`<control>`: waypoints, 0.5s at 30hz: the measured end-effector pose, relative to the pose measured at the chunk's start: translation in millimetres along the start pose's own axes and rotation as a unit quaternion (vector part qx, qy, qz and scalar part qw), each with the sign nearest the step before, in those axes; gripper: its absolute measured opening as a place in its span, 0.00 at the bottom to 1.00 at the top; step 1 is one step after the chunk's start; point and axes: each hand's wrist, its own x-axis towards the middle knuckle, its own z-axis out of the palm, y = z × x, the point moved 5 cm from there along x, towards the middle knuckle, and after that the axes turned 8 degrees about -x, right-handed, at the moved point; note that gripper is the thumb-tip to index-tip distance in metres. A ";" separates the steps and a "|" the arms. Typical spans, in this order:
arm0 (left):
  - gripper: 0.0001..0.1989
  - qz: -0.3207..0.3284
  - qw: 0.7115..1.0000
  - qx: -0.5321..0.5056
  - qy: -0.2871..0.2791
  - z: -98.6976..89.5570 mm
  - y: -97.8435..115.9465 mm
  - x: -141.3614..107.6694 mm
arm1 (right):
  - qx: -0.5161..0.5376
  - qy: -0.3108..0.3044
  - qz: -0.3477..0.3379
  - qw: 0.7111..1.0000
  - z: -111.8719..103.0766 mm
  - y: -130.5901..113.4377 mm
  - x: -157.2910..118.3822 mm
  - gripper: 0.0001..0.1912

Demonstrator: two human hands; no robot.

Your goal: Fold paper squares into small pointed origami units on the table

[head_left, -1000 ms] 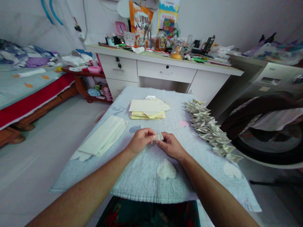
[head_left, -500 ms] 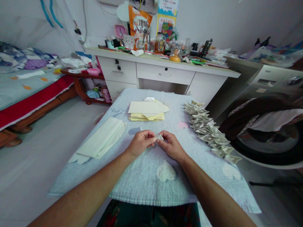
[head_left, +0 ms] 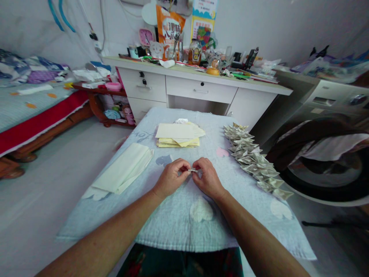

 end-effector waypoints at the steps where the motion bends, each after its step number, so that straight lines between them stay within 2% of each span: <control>1: 0.03 0.000 1.000 -0.008 0.005 -0.6 -1.9 0.0 | 0.006 0.010 -0.003 1.000 -1.2 0.3 -0.1 0.09; 5: 0.04 0.004 1.000 -0.022 0.009 -0.7 -6.7 -0.2 | 0.012 0.004 -0.030 0.999 -1.1 1.3 0.0 0.12; 11: 0.09 0.054 0.994 0.094 -0.035 3.3 -0.7 -2.7 | -0.104 -0.049 -0.055 0.992 6.2 0.0 0.0 0.14; 15: 0.09 0.073 0.980 0.161 -0.090 7.0 -3.5 -6.4 | -0.125 -0.092 -0.064 0.986 11.0 -0.2 -2.5 0.14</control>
